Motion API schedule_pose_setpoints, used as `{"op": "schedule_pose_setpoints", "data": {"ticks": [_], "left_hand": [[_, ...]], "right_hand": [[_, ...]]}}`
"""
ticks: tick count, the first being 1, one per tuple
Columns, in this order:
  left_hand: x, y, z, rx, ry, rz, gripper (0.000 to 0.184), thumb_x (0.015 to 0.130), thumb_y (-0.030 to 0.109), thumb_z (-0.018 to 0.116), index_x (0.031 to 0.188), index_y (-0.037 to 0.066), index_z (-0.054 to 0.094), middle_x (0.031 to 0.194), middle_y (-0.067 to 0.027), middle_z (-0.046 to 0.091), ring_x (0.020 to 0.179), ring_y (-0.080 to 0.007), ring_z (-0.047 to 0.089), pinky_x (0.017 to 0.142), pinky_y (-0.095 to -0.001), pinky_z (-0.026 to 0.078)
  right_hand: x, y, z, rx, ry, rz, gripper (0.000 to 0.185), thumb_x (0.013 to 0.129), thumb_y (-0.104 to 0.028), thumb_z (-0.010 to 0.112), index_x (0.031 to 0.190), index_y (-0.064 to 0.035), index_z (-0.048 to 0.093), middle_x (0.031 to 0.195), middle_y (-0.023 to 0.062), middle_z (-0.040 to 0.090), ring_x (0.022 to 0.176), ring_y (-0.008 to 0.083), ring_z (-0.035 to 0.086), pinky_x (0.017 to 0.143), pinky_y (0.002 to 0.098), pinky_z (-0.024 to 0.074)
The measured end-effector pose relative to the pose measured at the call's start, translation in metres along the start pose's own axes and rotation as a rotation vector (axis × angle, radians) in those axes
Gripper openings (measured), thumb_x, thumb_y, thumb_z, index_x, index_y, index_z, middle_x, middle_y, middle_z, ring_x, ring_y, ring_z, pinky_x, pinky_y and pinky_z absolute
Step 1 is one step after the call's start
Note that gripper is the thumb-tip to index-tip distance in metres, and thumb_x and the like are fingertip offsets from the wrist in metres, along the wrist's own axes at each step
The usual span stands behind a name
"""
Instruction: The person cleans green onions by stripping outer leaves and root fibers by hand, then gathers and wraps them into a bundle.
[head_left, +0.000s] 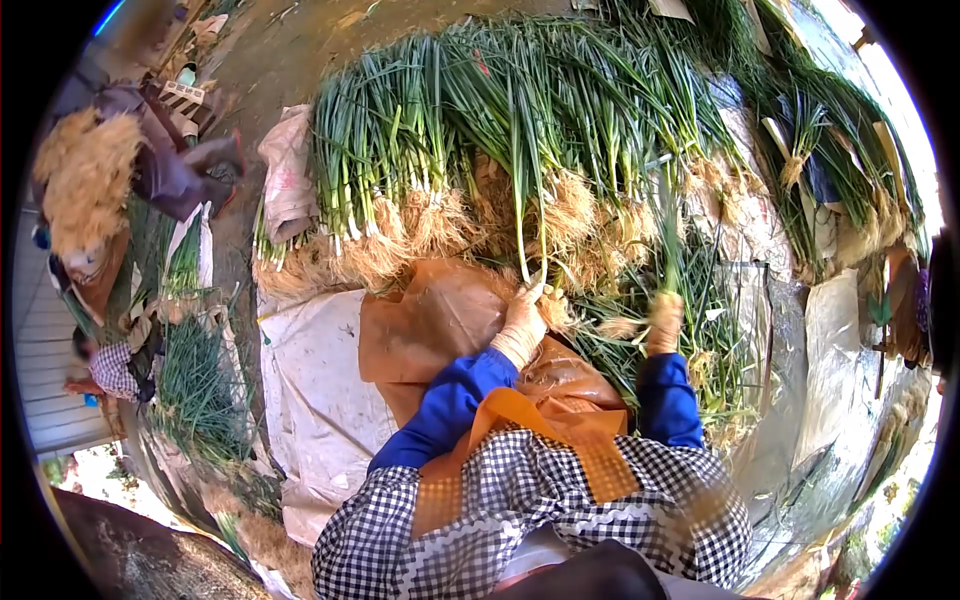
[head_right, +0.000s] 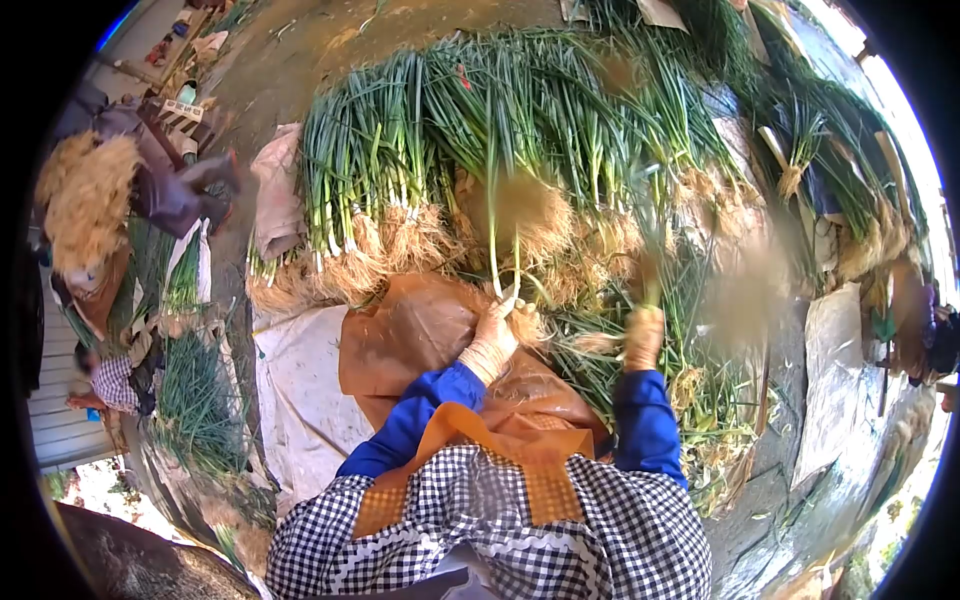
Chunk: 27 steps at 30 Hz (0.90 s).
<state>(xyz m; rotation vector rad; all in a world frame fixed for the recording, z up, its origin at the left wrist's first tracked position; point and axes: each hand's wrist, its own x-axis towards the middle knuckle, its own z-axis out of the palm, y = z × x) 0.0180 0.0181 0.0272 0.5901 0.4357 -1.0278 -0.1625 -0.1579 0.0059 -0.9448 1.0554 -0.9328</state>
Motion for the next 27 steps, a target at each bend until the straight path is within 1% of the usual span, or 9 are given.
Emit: {"op": "schedule_pose_setpoints", "data": {"ticks": [3,7,9,12,19,21,23,25,27], "left_hand": [[-0.013,0.005,0.016,0.137,0.005,-0.042,0.016,0.087,0.011,0.054,0.102,0.008,0.058,0.073,-0.0041,0.056,0.064,-0.0178,0.055,0.052,-0.0246,0.046],[-0.023,0.005,0.015,0.289,-0.01,-0.124,0.014,0.087,0.013,0.054,0.1,0.011,0.058,0.075,-0.0027,0.058,0.056,-0.0119,0.052,0.043,-0.0207,0.04],[-0.026,0.003,0.018,0.4,-0.039,-0.114,0.011,0.088,0.015,0.052,0.099,0.013,0.055,0.075,-0.001,0.059,0.054,-0.0091,0.051,0.041,-0.0193,0.038],[-0.017,-0.013,0.014,0.586,-0.014,0.205,0.017,0.088,0.009,0.052,0.105,0.011,0.051,0.078,-0.0001,0.057,0.06,-0.0076,0.051,0.048,-0.0202,0.042],[-0.013,-0.011,-0.003,0.51,0.112,0.088,0.018,0.086,0.008,0.054,0.103,0.01,0.05,0.082,-0.0029,0.057,0.068,-0.0117,0.054,0.057,-0.0233,0.045],[-0.01,-0.009,0.006,0.268,0.192,0.098,0.029,0.082,0.002,0.049,0.111,0.007,0.049,0.081,-0.0046,0.058,0.06,-0.0128,0.054,0.048,-0.0221,0.045],[-0.01,0.008,-0.005,0.235,0.0,-0.014,0.039,0.08,0.005,0.049,0.119,0.007,0.045,0.079,-0.0061,0.058,0.059,-0.0119,0.052,0.045,-0.021,0.043],[-0.01,0.01,-0.005,0.216,-0.073,-0.028,0.043,0.081,0.01,0.048,0.124,0.007,0.043,0.077,-0.0067,0.058,0.056,-0.0104,0.05,0.044,-0.0198,0.041],[-0.02,0.011,0.016,0.2,0.028,-0.025,0.041,0.083,0.014,0.047,0.123,0.008,0.043,0.076,-0.0064,0.059,0.051,-0.0107,0.049,0.041,-0.0196,0.04]], "right_hand": [[0.026,-0.023,-0.126,-1.598,0.024,-0.063,0.033,0.085,-0.024,0.051,0.114,-0.0072,0.05,0.093,0.0175,0.063,0.084,0.0359,0.06,0.073,0.0434,0.0466],[-0.011,-0.074,0.005,-1.298,-0.284,-0.308,0.033,0.083,-0.034,0.058,0.102,-0.0083,0.06,0.093,0.0151,0.064,0.085,0.0318,0.061,0.077,0.0391,0.0469],[-0.022,-0.058,0.085,-0.945,-0.475,-0.09,0.034,0.085,-0.037,0.056,0.1,-0.007,0.061,0.093,0.0086,0.066,0.078,0.0207,0.063,0.067,0.0351,0.049],[-0.016,-0.039,0.162,-1.383,-0.592,-0.336,0.035,0.082,-0.042,0.056,0.083,-0.0079,0.062,0.078,0.0095,0.065,0.065,0.0243,0.063,0.057,0.035,0.0489],[-0.032,-0.035,0.162,-1.561,-0.845,-0.67,0.039,0.088,-0.042,0.045,0.072,-0.0101,0.061,0.065,0.0078,0.062,0.059,0.0266,0.061,0.052,0.0362,0.0481],[-0.043,-0.035,0.124,-1.118,-0.963,-0.989,0.025,0.087,-0.03,0.054,0.074,-0.0088,0.06,0.059,0.0069,0.057,0.051,0.0185,0.058,0.046,0.0307,0.046],[-0.068,-0.086,0.096,-0.794,-0.855,-0.003,0.023,0.089,-0.024,0.053,0.086,-0.0029,0.059,0.064,0.0033,0.058,0.048,0.0122,0.053,0.038,0.0259,0.0409],[-0.067,-0.136,0.069,-0.63,-0.558,0.335,0.024,0.089,-0.023,0.054,0.079,-0.0035,0.062,0.06,0.0014,0.053,0.053,0.0103,0.054,0.048,0.0309,0.0468],[-0.007,-0.108,-0.021,-0.723,-0.427,0.26,0.027,0.087,-0.029,0.057,0.084,-0.002,0.061,0.064,0.0057,0.058,0.058,0.0168,0.06,0.051,0.0346,0.0496]]}}
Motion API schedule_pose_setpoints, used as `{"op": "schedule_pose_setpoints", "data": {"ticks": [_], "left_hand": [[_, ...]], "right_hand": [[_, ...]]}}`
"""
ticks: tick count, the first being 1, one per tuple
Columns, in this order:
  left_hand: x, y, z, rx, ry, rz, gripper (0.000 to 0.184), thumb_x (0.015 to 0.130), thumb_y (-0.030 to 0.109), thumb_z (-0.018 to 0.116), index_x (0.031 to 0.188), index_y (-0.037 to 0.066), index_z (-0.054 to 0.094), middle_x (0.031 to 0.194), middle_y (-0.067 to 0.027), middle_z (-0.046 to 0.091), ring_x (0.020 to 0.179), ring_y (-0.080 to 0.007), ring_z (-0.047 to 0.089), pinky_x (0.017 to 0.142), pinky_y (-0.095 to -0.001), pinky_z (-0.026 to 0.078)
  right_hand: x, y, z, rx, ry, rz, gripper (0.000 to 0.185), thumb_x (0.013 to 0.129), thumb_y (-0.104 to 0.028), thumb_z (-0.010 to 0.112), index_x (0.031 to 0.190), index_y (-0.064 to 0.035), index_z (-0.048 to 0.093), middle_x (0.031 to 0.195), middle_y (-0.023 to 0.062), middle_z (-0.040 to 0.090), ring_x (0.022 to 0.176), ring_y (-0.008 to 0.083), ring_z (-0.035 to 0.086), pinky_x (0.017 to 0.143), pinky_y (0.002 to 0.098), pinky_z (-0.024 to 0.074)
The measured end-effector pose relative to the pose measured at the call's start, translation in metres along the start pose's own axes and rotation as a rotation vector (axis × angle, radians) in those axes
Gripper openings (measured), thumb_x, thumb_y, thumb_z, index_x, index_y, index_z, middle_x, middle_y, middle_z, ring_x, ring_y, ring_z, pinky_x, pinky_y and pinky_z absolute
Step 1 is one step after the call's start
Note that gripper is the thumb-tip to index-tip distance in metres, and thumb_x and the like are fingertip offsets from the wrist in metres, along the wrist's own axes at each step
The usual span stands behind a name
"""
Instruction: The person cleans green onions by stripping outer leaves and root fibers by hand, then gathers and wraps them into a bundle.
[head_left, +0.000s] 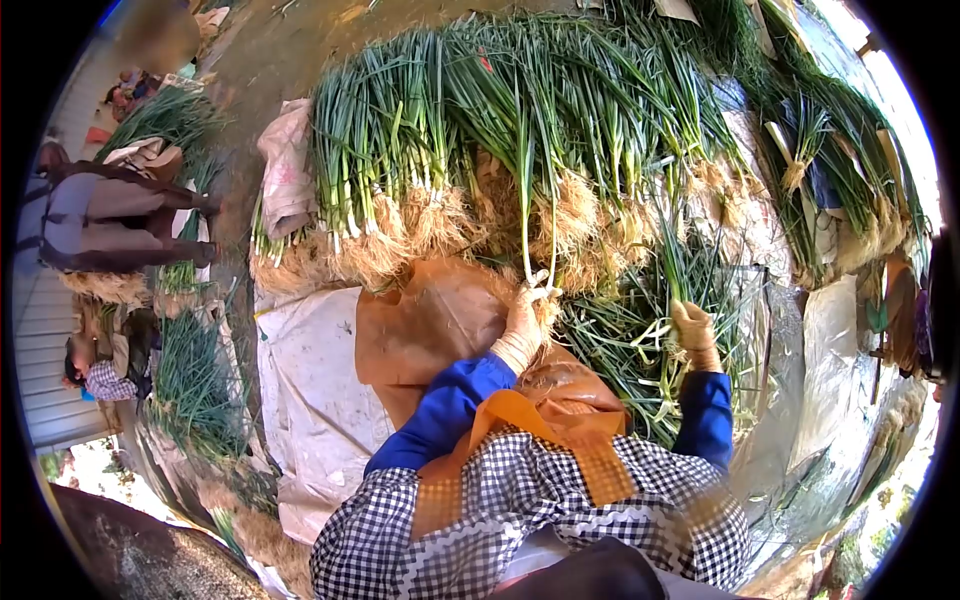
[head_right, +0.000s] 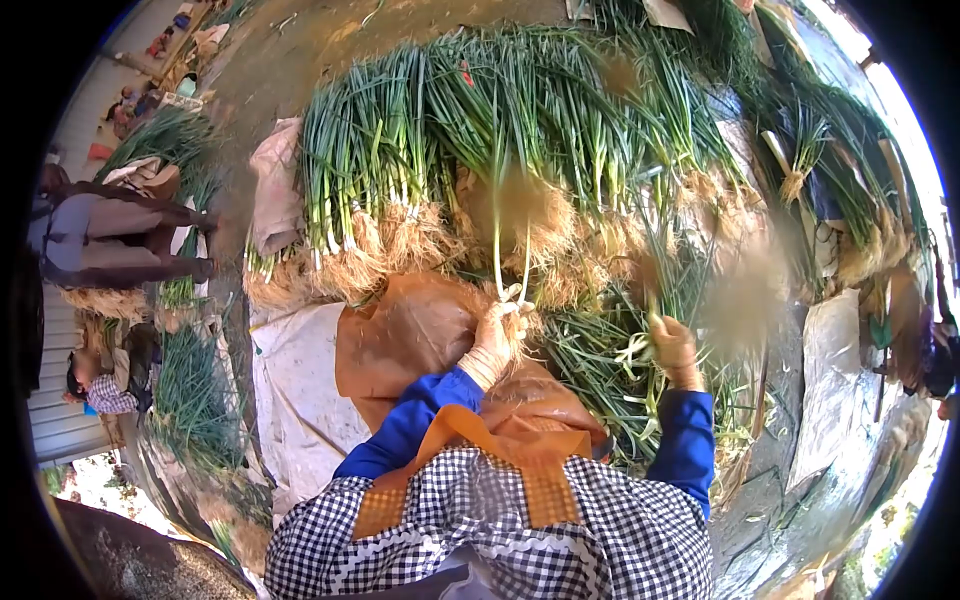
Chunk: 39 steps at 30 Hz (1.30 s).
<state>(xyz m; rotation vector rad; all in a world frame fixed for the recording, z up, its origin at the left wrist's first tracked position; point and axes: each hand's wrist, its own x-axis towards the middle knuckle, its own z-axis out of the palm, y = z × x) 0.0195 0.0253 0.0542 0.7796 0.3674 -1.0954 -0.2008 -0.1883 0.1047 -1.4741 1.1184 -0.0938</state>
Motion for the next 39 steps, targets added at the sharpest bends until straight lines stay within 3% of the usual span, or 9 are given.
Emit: {"op": "schedule_pose_setpoints", "data": {"ticks": [2,3,4,15,19,23,28,31,39], "left_hand": [[0.006,-0.009,-0.002,-0.08,0.057,0.025,0.035,0.088,0.021,0.046,0.121,0.01,0.045,0.079,-0.0068,0.06,0.048,-0.0107,0.049,0.039,-0.0196,0.038],[0.004,-0.008,-0.004,0.026,0.058,0.0,0.032,0.089,0.025,0.046,0.118,0.011,0.047,0.08,-0.0071,0.06,0.049,-0.0109,0.049,0.039,-0.0196,0.038],[0.007,-0.007,-0.003,0.129,0.058,-0.014,0.03,0.091,0.029,0.046,0.115,0.011,0.049,0.081,-0.0073,0.061,0.049,-0.011,0.05,0.039,-0.0196,0.038],[-0.015,0.019,-0.012,-0.352,-0.457,-0.31,0.031,0.094,0.035,0.038,0.104,0.009,0.049,0.069,-0.0017,0.042,0.05,-0.0097,0.04,0.04,-0.0208,0.034],[-0.034,0.018,0.011,0.218,0.125,-0.055,0.036,0.085,0.041,0.057,0.104,0.012,0.05,0.073,-0.002,0.054,0.052,-0.0125,0.051,0.04,-0.0197,0.035],[-0.029,0.043,-0.003,0.03,-0.22,-0.335,0.01,0.089,0.021,0.052,0.09,0.011,0.051,0.054,0.0056,0.04,0.035,-0.0046,0.032,0.031,-0.0168,0.026],[-0.062,0.131,0.027,-0.241,-0.47,0.109,0.023,0.094,0.027,0.044,0.085,0.008,0.054,0.054,0.003,0.035,0.042,-0.0078,0.034,0.036,-0.0226,0.031],[-0.046,0.146,0.016,-0.108,-0.417,0.164,0.025,0.093,0.03,0.045,0.083,0.009,0.054,0.056,0.0009,0.04,0.043,-0.0091,0.038,0.038,-0.0223,0.034],[-0.004,0.06,0.01,0.025,-0.007,0.107,0.026,0.087,0.027,0.057,0.095,0.003,0.057,0.085,-0.0079,0.063,0.064,-0.0152,0.059,0.052,-0.0237,0.049]], "right_hand": [[0.02,0.022,-0.028,-1.229,0.272,0.332,0.031,0.082,-0.034,0.061,0.085,-0.003,0.06,0.074,0.0119,0.063,0.067,0.0247,0.063,0.059,0.0372,0.0507],[0.027,0.047,-0.037,-1.225,0.226,-0.084,0.034,0.079,-0.038,0.062,0.088,-0.0052,0.061,0.083,0.0146,0.064,0.076,0.03,0.062,0.068,0.0377,0.0498],[0.041,0.052,-0.011,-0.854,0.381,-0.446,0.031,0.08,-0.038,0.058,0.088,-0.0086,0.062,0.086,0.0123,0.064,0.081,0.0303,0.06,0.07,0.0367,0.0481],[0.095,-0.083,0.218,0.563,-0.672,-0.025,0.037,0.089,-0.045,0.048,0.093,-0.0118,0.063,0.062,-0.0046,0.054,0.051,0.0048,0.048,0.044,0.022,0.0388],[0.1,-0.073,0.24,-0.254,-0.202,-0.347,0.04,0.086,-0.047,0.05,0.078,-0.009,0.062,0.063,0.0061,0.06,0.059,0.0217,0.059,0.057,0.0345,0.0462],[0.111,-0.103,0.223,-1.504,0.158,-1.053,0.021,0.088,-0.025,0.048,0.071,-0.0129,0.052,0.051,0.0009,0.041,0.047,0.0112,0.047,0.039,0.0271,0.0396],[0.211,-0.143,0.182,-0.934,0.522,-0.842,0.038,0.081,-0.041,0.06,0.099,-0.0085,0.056,0.087,0.0058,0.059,0.071,0.0192,0.057,0.064,0.0348,0.0477],[0.276,-0.131,0.177,-0.889,-0.162,-0.394,0.043,0.082,-0.039,0.059,0.108,-0.0047,0.055,0.105,0.0101,0.06,0.091,0.0259,0.06,0.07,0.0358,0.048],[0.108,-0.118,0.133,0.21,-0.443,-0.283,0.025,0.089,-0.03,0.053,0.089,-0.006,0.061,0.067,0.0004,0.056,0.062,0.0118,0.053,0.059,0.0246,0.0438]]}}
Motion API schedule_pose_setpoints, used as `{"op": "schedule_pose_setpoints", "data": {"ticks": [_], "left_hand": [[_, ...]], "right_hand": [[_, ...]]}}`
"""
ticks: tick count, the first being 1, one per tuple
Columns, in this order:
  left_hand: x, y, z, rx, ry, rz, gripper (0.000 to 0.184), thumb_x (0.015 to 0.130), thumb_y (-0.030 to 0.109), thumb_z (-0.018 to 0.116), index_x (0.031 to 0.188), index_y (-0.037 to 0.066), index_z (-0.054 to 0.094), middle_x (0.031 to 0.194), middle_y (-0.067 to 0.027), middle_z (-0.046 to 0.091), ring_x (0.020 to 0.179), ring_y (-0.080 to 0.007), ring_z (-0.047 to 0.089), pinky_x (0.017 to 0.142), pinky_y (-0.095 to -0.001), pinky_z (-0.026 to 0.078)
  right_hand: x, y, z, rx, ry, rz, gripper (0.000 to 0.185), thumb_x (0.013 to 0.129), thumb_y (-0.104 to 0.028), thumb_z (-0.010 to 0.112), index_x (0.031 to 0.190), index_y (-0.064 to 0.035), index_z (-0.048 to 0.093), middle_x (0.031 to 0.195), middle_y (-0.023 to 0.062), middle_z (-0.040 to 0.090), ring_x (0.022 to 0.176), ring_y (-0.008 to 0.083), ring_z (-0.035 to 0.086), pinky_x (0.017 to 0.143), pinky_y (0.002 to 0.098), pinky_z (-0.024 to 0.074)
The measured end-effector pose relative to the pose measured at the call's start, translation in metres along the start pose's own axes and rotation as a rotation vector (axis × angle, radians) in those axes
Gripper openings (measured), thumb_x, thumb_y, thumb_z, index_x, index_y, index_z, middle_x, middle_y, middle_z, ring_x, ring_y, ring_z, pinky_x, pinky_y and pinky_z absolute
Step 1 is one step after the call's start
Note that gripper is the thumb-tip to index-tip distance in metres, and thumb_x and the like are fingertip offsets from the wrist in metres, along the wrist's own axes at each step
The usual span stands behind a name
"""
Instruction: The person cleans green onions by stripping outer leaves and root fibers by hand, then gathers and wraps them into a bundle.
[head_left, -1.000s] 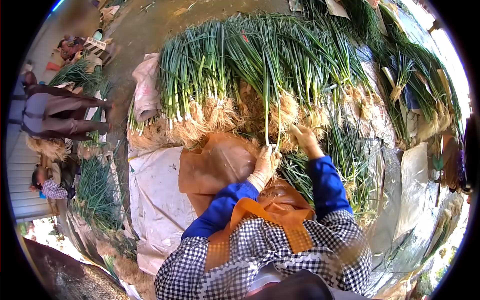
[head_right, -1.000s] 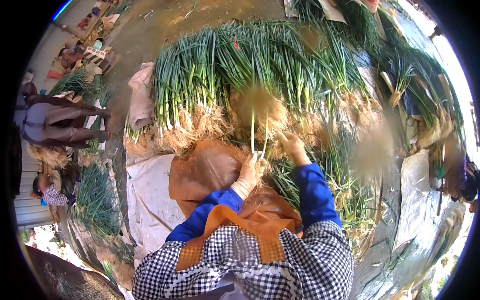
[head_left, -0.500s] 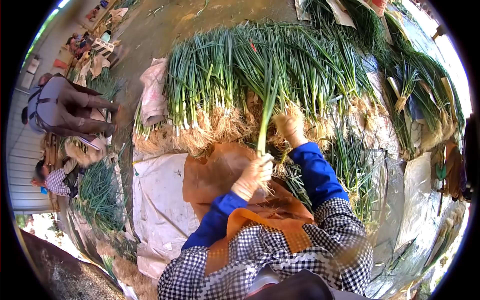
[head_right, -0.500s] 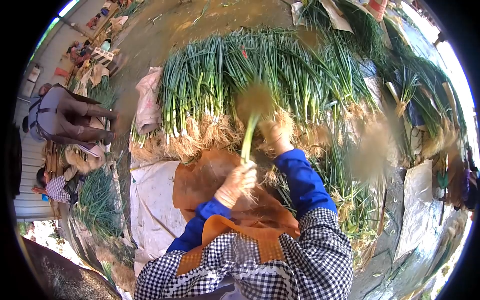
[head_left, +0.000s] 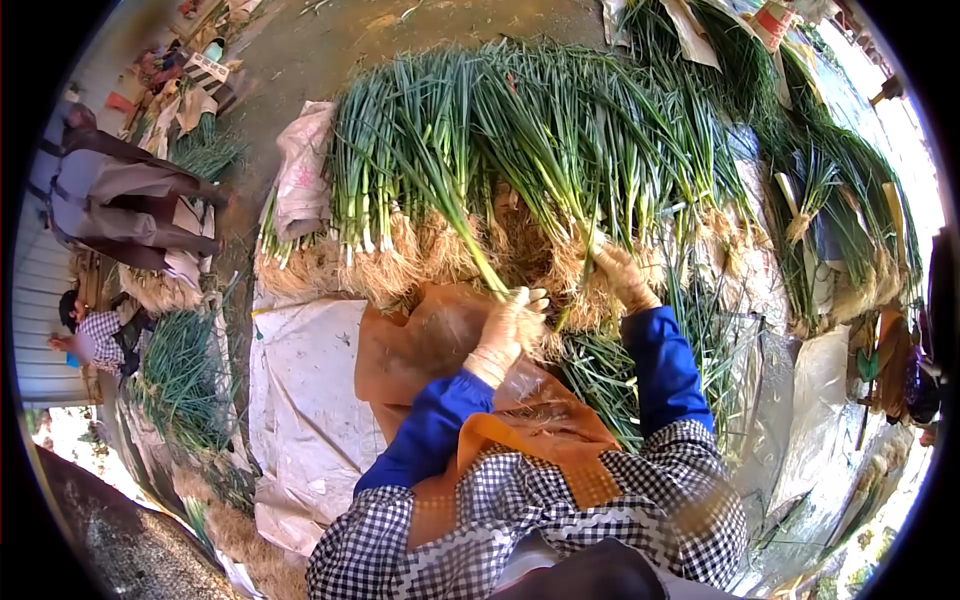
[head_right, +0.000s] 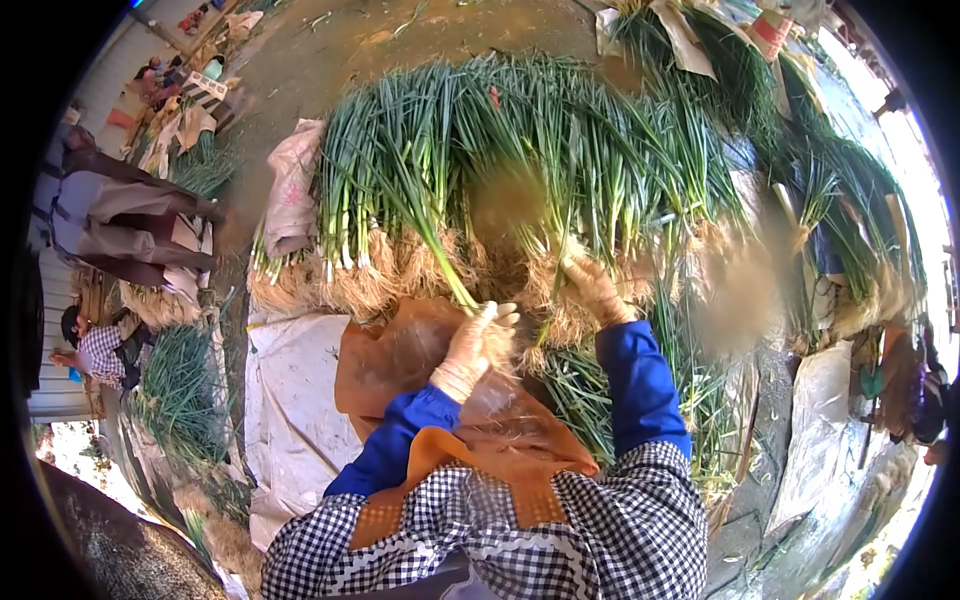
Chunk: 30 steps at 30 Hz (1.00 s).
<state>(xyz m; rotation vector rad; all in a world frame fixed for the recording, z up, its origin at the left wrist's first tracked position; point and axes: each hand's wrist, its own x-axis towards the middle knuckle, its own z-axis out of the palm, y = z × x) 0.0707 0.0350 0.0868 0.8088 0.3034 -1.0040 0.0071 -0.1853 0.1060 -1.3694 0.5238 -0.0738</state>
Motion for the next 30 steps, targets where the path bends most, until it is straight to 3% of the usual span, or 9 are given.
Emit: {"op": "schedule_pose_setpoints", "data": {"ticks": [5,8,9,11,13,17,22,26,30], "left_hand": [[0.011,-0.061,0.007,-0.07,0.003,-0.091,0.012,0.081,0.01,0.061,0.092,0.006,0.058,0.082,-0.0028,0.059,0.067,-0.0136,0.055,0.054,-0.0266,0.047],[0.019,-0.064,-0.008,-0.098,0.057,-0.238,0.014,0.08,0.008,0.061,0.094,0.007,0.058,0.084,-0.0025,0.059,0.076,-0.0145,0.055,0.064,-0.0271,0.047],[0.023,-0.067,-0.014,-0.036,0.07,-0.154,0.017,0.081,0.007,0.059,0.099,0.006,0.057,0.088,-0.004,0.059,0.079,-0.0155,0.057,0.068,-0.0272,0.049],[0.027,-0.07,-0.018,0.027,0.084,-0.07,0.021,0.083,0.006,0.057,0.104,0.006,0.056,0.092,-0.0055,0.06,0.082,-0.0164,0.059,0.072,-0.0273,0.051],[0.028,-0.071,-0.017,0.089,0.056,0.12,0.024,0.083,0.006,0.057,0.107,0.006,0.055,0.094,-0.0067,0.06,0.085,-0.0182,0.06,0.076,-0.0276,0.05],[0.036,-0.074,-0.023,-0.116,-0.013,-0.031,0.023,0.081,0.016,0.063,0.101,0.006,0.059,0.088,-0.0021,0.06,0.085,-0.0124,0.054,0.076,-0.0257,0.045],[0.011,-0.049,-0.01,-0.036,0.101,-0.071,0.017,0.083,0.019,0.06,0.087,0.002,0.062,0.071,-0.0027,0.053,0.06,-0.0135,0.052,0.058,-0.0259,0.048],[0.022,-0.067,-0.03,-0.005,0.044,-0.036,0.02,0.084,0.019,0.059,0.092,0.001,0.061,0.081,-0.0057,0.059,0.069,-0.0154,0.057,0.063,-0.0306,0.05],[-0.008,-0.051,0.004,-0.16,-0.061,-0.194,0.023,0.086,0.017,0.056,0.104,0.001,0.055,0.088,-0.0061,0.06,0.079,-0.016,0.059,0.069,-0.0304,0.052]], "right_hand": [[-0.039,0.031,0.049,0.146,0.015,0.204,0.019,0.09,-0.022,0.054,0.092,-0.0041,0.062,0.082,0.0021,0.061,0.069,0.0112,0.054,0.066,0.0255,0.0456],[-0.038,0.054,0.049,-0.885,0.141,-0.717,0.019,0.086,-0.02,0.056,0.092,-0.0029,0.064,0.081,0.0071,0.064,0.07,0.0151,0.058,0.065,0.027,0.0465],[-0.043,0.05,0.052,-0.883,0.143,-0.719,0.019,0.086,-0.02,0.056,0.092,-0.0029,0.064,0.081,0.0071,0.064,0.07,0.0151,0.058,0.065,0.027,0.0465],[-0.053,0.051,0.057,-0.379,0.18,-0.139,0.018,0.086,-0.017,0.054,0.091,-0.0038,0.064,0.082,0.0088,0.064,0.075,0.0161,0.059,0.068,0.0285,0.0464],[-0.051,0.065,0.049,-0.33,0.168,-0.117,0.019,0.087,-0.018,0.053,0.09,-0.0025,0.064,0.083,0.0085,0.064,0.08,0.0145,0.059,0.072,0.0278,0.0454],[-0.05,0.056,0.053,-0.222,0.178,-0.166,0.021,0.089,-0.018,0.051,0.089,-0.0012,0.064,0.082,0.0063,0.064,0.077,0.0144,0.058,0.073,0.028,0.0457],[-0.056,0.053,0.041,0.125,0.205,-0.101,0.025,0.09,-0.021,0.048,0.092,-0.0012,0.063,0.087,0.0057,0.063,0.082,0.0145,0.055,0.079,0.0283,0.0421],[-0.06,0.051,0.03,0.571,0.161,-0.159,0.026,0.091,-0.023,0.049,0.096,-0.0036,0.064,0.091,0.0042,0.061,0.085,0.0132,0.053,0.079,0.0272,0.0402],[-0.068,0.047,0.049,0.395,0.041,-0.155,0.03,0.091,-0.021,0.049,0.113,-0.0023,0.057,0.104,0.0025,0.059,0.086,0.0112,0.053,0.08,0.0212,0.0402]]}}
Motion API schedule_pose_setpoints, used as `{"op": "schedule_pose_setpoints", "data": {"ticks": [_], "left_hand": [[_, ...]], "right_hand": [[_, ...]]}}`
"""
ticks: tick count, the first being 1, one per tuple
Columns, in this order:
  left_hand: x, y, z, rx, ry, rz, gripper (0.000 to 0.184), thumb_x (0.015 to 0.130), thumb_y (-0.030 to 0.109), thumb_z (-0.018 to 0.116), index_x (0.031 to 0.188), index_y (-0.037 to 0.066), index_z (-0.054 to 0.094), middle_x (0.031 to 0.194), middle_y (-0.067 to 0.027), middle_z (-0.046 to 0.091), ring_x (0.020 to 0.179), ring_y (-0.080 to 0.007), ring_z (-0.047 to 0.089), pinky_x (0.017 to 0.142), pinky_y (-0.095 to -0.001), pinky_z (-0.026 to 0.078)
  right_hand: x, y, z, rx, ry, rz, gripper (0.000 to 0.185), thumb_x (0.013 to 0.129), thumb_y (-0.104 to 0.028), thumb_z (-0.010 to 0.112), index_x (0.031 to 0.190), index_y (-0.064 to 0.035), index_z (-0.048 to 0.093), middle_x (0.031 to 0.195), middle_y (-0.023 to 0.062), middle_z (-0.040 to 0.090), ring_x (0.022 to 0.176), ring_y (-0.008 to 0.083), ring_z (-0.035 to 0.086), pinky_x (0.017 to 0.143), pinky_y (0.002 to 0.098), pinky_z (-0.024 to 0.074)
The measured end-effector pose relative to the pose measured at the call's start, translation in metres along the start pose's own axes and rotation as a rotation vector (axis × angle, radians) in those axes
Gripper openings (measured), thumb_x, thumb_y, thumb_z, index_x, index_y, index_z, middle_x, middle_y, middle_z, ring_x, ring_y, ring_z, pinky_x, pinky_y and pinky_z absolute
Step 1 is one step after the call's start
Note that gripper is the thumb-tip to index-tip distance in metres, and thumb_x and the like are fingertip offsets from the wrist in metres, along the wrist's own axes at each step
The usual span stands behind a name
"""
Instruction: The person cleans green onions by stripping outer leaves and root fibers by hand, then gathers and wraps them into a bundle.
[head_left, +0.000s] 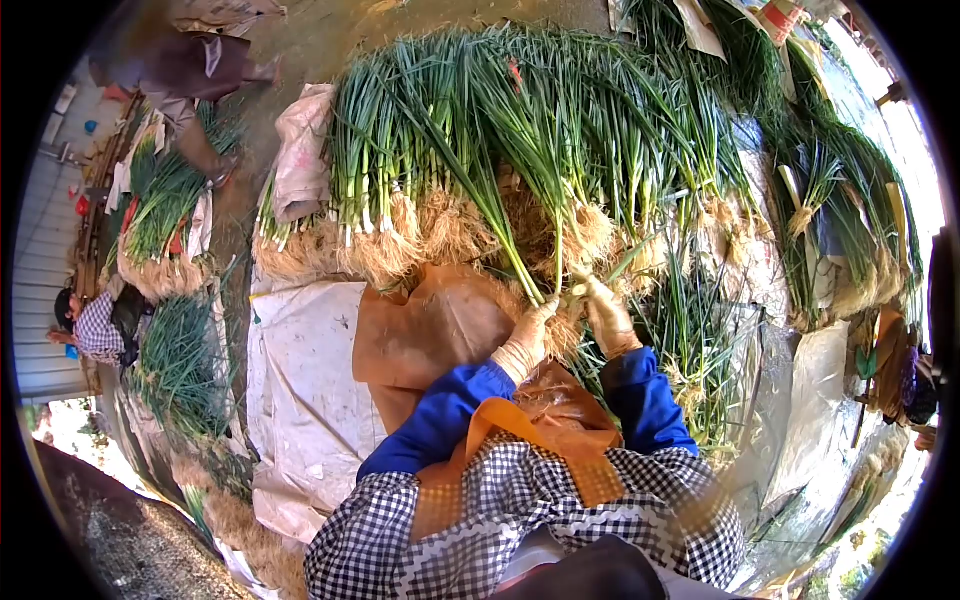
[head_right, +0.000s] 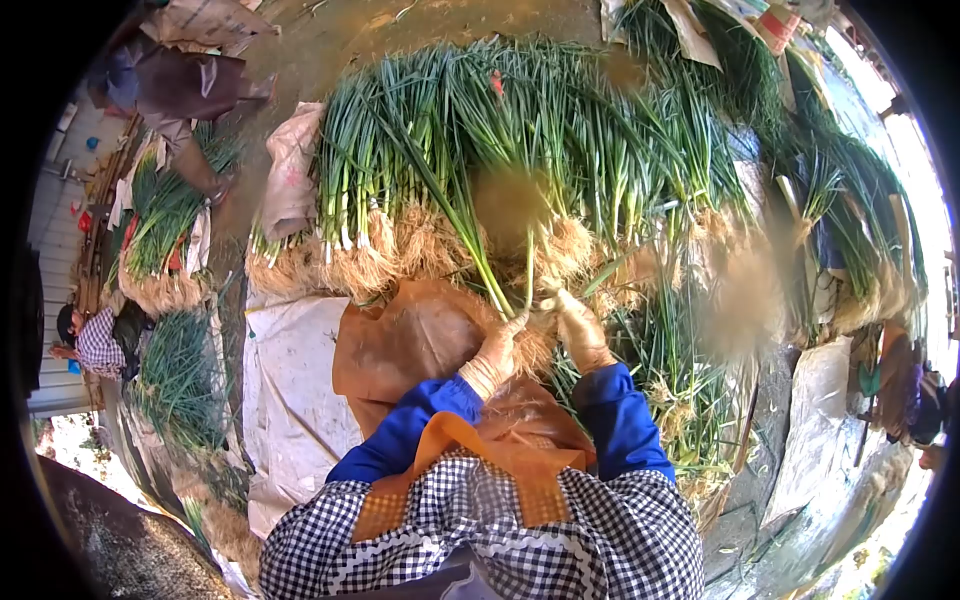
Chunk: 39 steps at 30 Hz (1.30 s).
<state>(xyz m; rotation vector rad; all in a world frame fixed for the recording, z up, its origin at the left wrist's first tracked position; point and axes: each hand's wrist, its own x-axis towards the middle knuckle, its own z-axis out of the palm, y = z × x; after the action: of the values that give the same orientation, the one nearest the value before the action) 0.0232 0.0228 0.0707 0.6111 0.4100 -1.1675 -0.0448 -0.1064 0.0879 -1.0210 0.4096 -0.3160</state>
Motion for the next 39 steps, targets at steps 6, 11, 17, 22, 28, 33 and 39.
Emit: {"op": "schedule_pose_setpoints", "data": {"ticks": [6,11,17,22,28,33,39], "left_hand": [[0.012,-0.014,-0.016,0.236,0.113,0.127,0.013,0.083,0.006,0.058,0.096,0.007,0.057,0.082,-0.0019,0.058,0.071,-0.0129,0.057,0.059,-0.0257,0.049],[0.02,-0.019,-0.031,0.145,0.079,0.123,0.014,0.083,0.01,0.06,0.096,0.007,0.057,0.078,-0.0017,0.058,0.068,-0.0131,0.056,0.058,-0.0254,0.048],[0.022,-0.012,-0.029,0.257,0.25,0.309,0.021,0.087,0.023,0.058,0.097,0.005,0.057,0.08,-0.0014,0.058,0.068,-0.0115,0.054,0.06,-0.0232,0.046],[0.016,-0.005,-0.03,0.194,0.111,0.232,0.027,0.088,0.027,0.057,0.086,0.001,0.06,0.075,-0.0069,0.062,0.063,-0.0132,0.055,0.058,-0.0251,0.047],[-0.013,0.011,-0.01,0.405,0.199,0.012,0.031,0.088,0.031,0.054,0.075,0.003,0.058,0.062,-0.0076,0.057,0.047,-0.0151,0.05,0.044,-0.0231,0.041],[-0.099,0.12,0.035,0.382,0.06,0.241,0.025,0.088,0.022,0.051,0.084,-0.001,0.057,0.067,-0.0083,0.055,0.06,-0.0142,0.055,0.058,-0.0242,0.049],[-0.134,0.21,0.041,0.034,-0.35,0.629,0.019,0.088,0.023,0.054,0.089,0.004,0.058,0.083,-0.0105,0.061,0.068,-0.0157,0.058,0.061,-0.0273,0.051]], "right_hand": [[0.028,0.033,-0.002,-0.609,0.06,0.038,0.026,0.084,-0.011,0.058,0.11,-0.0062,0.058,0.1,0.0044,0.062,0.083,0.0136,0.059,0.077,0.0273,0.0485],[0.09,-0.029,0.039,-1.357,0.149,0.09,0.038,0.08,-0.044,0.058,0.103,-0.0139,0.059,0.092,0.0105,0.064,0.084,0.0223,0.061,0.076,0.0349,0.0476],[0.086,0.001,0.001,-1.081,0.157,0.185,0.025,0.088,-0.026,0.053,0.104,-0.007,0.06,0.091,0.0089,0.061,0.079,0.0174,0.059,0.066,0.027,0.0477],[-0.041,-0.058,-0.107,-0.776,0.414,0.194,0.018,0.089,-0.02,0.051,0.078,-0.007,0.058,0.059,-0.0052,0.047,0.051,0.0037,0.041,0.042,0.0195,0.0289],[-0.191,-0.037,-0.303,-1.362,0.987,0.311,0.025,0.088,-0.031,0.049,0.081,-0.0094,0.059,0.062,0.0006,0.053,0.053,0.0128,0.047,0.046,0.0262,0.0356],[-0.271,-0.007,-0.369,-1.447,1.215,0.774,0.031,0.087,-0.037,0.048,0.083,-0.0088,0.06,0.067,0.0062,0.057,0.058,0.0221,0.051,0.05,0.0323,0.0388],[-0.189,0.03,-0.347,-1.679,0.91,0.357,0.039,0.086,-0.044,0.047,0.086,-0.008,0.061,0.073,0.0128,0.062,0.064,0.0333,0.057,0.055,0.0396,0.0426]]}}
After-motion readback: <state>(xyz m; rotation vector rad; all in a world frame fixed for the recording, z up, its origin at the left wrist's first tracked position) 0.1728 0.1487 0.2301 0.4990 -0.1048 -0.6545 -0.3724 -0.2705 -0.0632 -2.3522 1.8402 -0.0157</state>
